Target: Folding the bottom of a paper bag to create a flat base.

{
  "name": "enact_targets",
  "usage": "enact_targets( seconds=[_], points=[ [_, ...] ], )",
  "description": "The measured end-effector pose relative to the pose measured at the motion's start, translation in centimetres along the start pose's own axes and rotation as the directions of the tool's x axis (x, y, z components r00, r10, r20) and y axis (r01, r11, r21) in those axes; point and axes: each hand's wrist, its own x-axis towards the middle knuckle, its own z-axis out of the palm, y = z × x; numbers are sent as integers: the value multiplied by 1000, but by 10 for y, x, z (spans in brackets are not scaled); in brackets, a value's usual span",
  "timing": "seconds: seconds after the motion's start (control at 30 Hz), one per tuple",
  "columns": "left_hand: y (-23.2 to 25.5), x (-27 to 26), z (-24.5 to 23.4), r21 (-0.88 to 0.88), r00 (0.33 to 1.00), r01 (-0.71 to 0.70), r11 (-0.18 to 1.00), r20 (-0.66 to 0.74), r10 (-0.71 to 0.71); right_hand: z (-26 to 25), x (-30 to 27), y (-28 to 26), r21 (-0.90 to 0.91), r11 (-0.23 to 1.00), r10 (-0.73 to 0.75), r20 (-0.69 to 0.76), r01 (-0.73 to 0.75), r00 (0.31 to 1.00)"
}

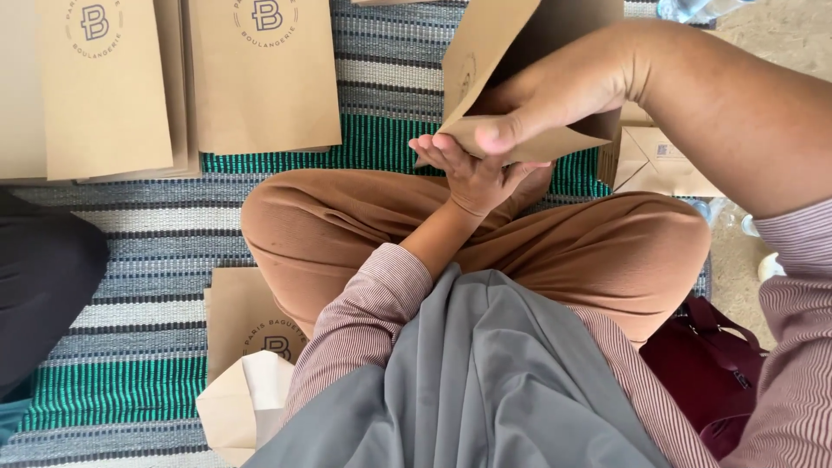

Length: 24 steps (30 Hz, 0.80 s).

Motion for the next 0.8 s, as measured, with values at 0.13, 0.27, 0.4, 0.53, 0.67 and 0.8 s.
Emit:
enact_targets(
  seconds=[0.13,0.27,0.4,0.53,0.67,0.8],
  points=[
    [0,-3,-10,-33,998,-1,999,56,3,4,1,-9,0,996,-86,0,86,996],
    [1,9,-13,-15,994,64,998,95,-62,1,6,-12,383,889,330,-156,-251,931],
    [-4,30,-20,-89,987,138,986,91,-130,-9,17,3,508,844,387,-358,-171,850],
    [-11,23,-16,-136,987,123,983,123,-107,-11,9,-10,472,848,434,-355,-242,828],
    [-13,17,-15,-68,983,144,987,121,-135,-12,-1,-12,417,886,303,-192,-202,933],
    [-8,14,-14,18,983,164,986,84,-165,-14,0,2,397,896,312,-244,-199,918]
  ],
)
